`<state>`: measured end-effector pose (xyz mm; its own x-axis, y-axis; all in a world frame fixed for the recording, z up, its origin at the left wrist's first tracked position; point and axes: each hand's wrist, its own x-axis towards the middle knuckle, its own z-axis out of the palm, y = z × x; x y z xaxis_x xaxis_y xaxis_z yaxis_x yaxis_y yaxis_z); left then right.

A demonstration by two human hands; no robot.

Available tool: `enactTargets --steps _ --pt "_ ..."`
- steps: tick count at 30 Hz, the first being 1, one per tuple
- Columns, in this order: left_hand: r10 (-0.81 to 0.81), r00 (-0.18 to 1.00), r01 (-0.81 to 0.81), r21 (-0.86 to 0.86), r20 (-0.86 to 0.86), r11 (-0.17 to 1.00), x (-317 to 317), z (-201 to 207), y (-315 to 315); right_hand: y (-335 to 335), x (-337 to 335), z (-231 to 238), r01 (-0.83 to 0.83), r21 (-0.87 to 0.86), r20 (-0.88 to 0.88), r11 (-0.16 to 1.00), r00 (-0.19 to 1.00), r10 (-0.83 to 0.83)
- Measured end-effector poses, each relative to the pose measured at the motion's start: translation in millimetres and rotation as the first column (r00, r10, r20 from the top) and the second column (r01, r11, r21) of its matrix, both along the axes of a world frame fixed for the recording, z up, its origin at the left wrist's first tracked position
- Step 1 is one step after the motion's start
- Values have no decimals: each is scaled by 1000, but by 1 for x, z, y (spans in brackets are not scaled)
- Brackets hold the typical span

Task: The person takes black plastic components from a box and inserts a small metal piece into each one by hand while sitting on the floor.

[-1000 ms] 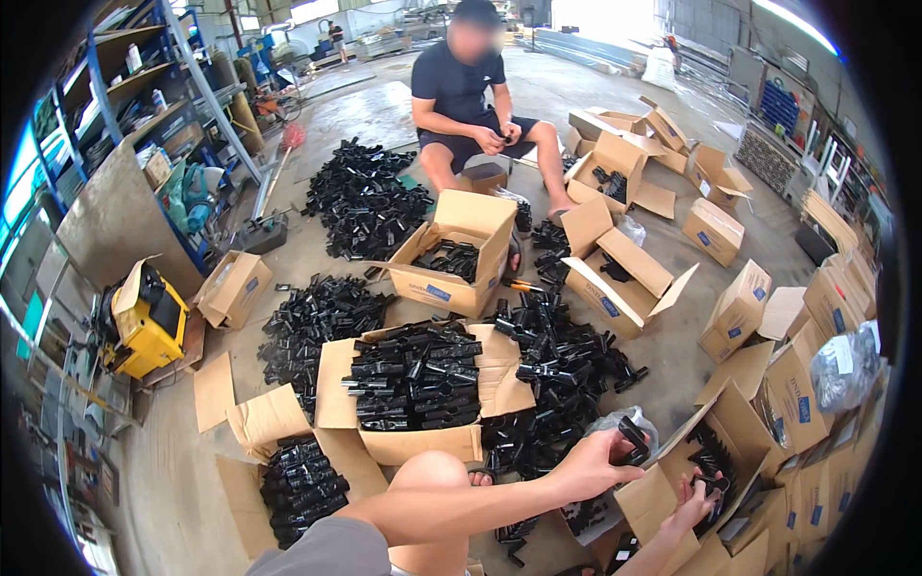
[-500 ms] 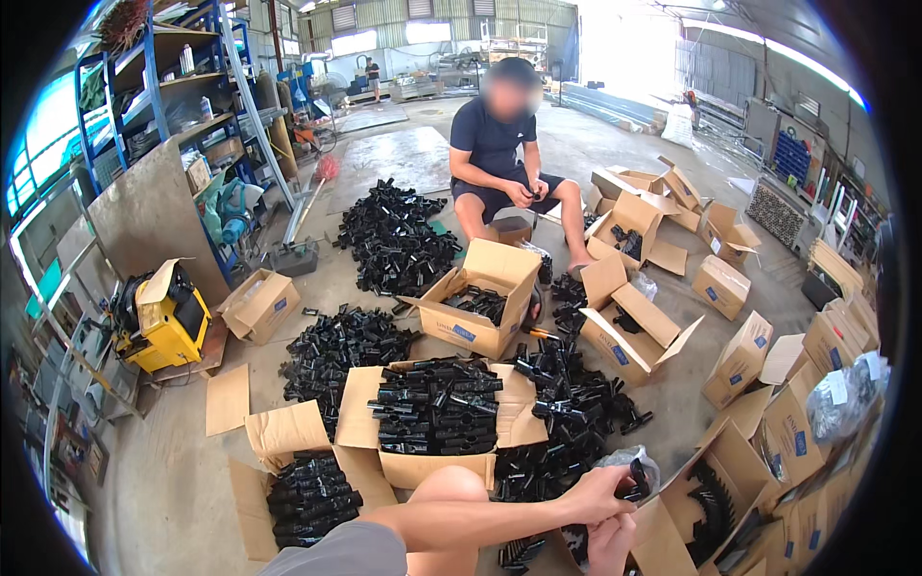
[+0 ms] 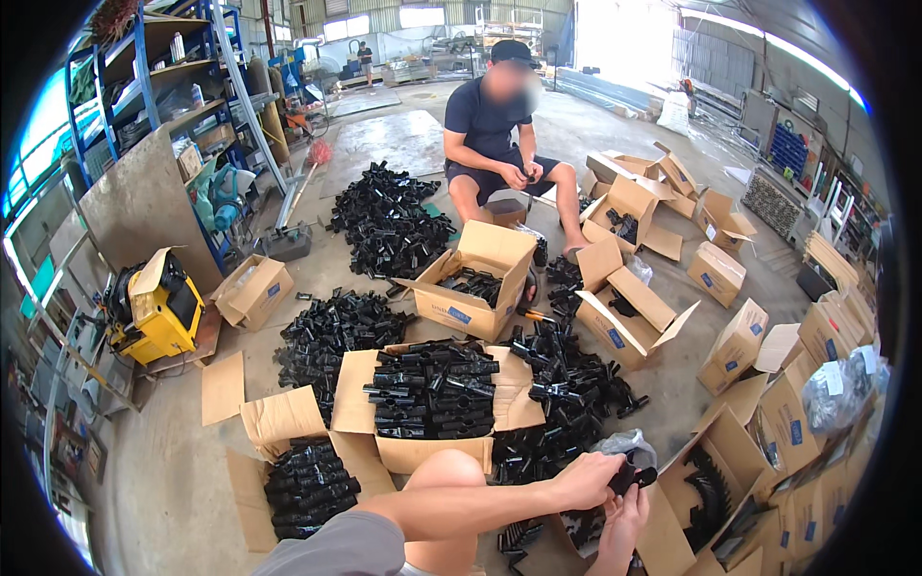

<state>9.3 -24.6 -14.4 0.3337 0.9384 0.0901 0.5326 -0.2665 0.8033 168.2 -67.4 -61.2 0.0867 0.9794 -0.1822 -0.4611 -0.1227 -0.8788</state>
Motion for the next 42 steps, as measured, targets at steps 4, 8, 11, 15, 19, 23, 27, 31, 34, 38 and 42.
enactTargets --steps 4,8,11,15,19,23,27,31,34,38,42 --pt "-29 999 28 -37 -18 999 1 1 -1 -5 -2 12 38 -1 76 999 996 -38" --pt "-53 990 57 -21 132 998 5 0 -3 -5 1 10 3 -93 221 996 975 17" --pt "-52 997 47 -86 -52 995 3 5 2 -6 2 11 -6 -112 196 994 980 28" --pt "-15 998 7 -122 -63 993 -3 6 7 -9 -2 32 -113 -116 23 987 993 116" --pt "-30 1000 29 -209 -1 978 -9 15 11 -7 15 21 -156 -121 -47 980 987 151" --pt "-56 993 81 -244 107 966 -16 21 13 -7 33 23 -118 -114 22 986 992 121" --pt "-69 991 99 -286 114 953 -18 29 15 -3 42 35 -113 -97 62 989 991 120" --pt "-118 984 154 -296 135 943 -11 22 11 -2 42 29 -108 -118 82 987 990 118" --pt "-120 978 171 -327 172 929 -6 12 11 -4 36 29 -58 -95 109 994 992 68" --pt "-116 950 224 -374 290 900 -7 11 15 -3 32 32 -55 -7 192 998 980 55" --pt "-137 979 182 -348 149 920 -5 13 10 -3 27 24 -37 12 202 999 979 34"
